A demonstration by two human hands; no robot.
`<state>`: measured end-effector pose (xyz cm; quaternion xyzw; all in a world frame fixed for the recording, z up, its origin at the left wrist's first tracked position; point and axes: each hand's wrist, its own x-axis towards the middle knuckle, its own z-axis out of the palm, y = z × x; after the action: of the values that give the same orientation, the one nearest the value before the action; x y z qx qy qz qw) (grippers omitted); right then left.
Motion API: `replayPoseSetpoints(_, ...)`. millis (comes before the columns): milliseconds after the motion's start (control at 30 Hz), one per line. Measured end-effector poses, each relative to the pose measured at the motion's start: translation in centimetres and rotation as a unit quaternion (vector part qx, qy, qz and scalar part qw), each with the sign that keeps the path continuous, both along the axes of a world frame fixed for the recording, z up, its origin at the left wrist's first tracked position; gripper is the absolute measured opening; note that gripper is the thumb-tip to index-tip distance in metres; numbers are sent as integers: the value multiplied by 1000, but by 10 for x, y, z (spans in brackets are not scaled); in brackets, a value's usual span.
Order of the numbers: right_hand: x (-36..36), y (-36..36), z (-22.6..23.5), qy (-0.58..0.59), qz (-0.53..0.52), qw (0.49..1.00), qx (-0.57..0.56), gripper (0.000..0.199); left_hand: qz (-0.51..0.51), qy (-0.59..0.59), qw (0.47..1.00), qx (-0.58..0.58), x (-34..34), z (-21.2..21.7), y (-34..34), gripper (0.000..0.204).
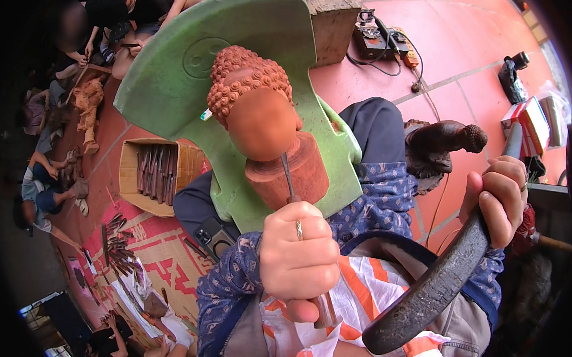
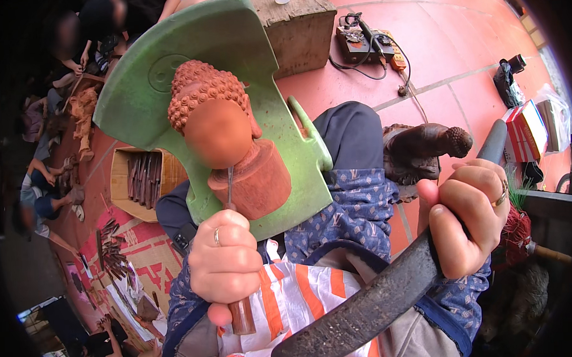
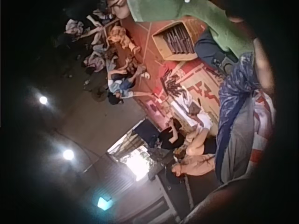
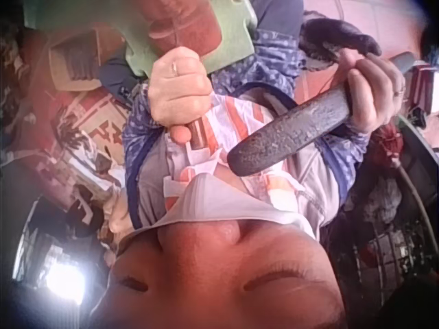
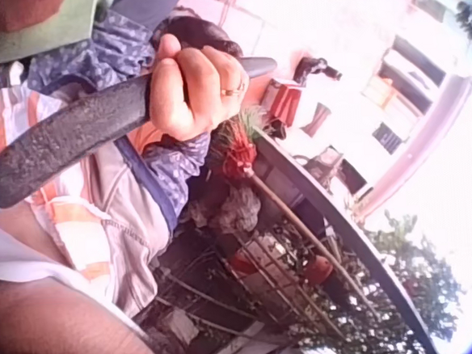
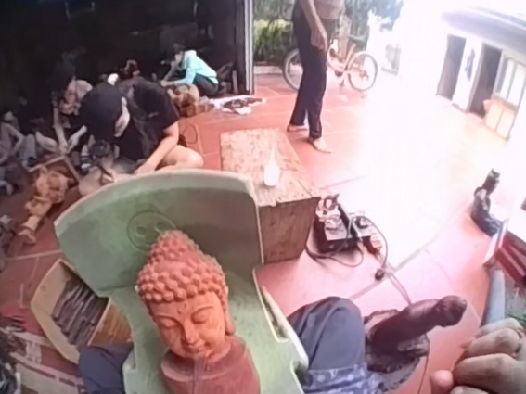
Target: The person carves a wooden Buddha head sculpture using a chisel and mallet. They refine the facial features, including the forehead and nose, and occasionally apply liquid from a squeeze bottle to the surface.
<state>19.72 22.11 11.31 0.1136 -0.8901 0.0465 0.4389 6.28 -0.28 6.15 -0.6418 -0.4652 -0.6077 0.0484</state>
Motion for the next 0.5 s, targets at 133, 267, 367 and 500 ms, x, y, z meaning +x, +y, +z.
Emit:
replayPoseSetpoints(133, -1, 2, -6, -3, -23, 1000, -12, 31, 52, 23, 998, 2, 5, 1, 4, 56)
replayPoseSetpoints(267, -1, 2, -6, -18, -14, 1000, -17, 29, 71, 48, 996, -19, 4, -2, 10, 53)
replayPoseSetpoints(367, -1, 3, -8, -15, -13, 1000, -20, 29, 73, 54, 995, -37, 2, -2, 10, 52)
replayPoseSetpoints(500, -2, 2, -6, -20, -12, 999, -23, 29, 76, 57, 995, -43, 1, -2, 10, 52)
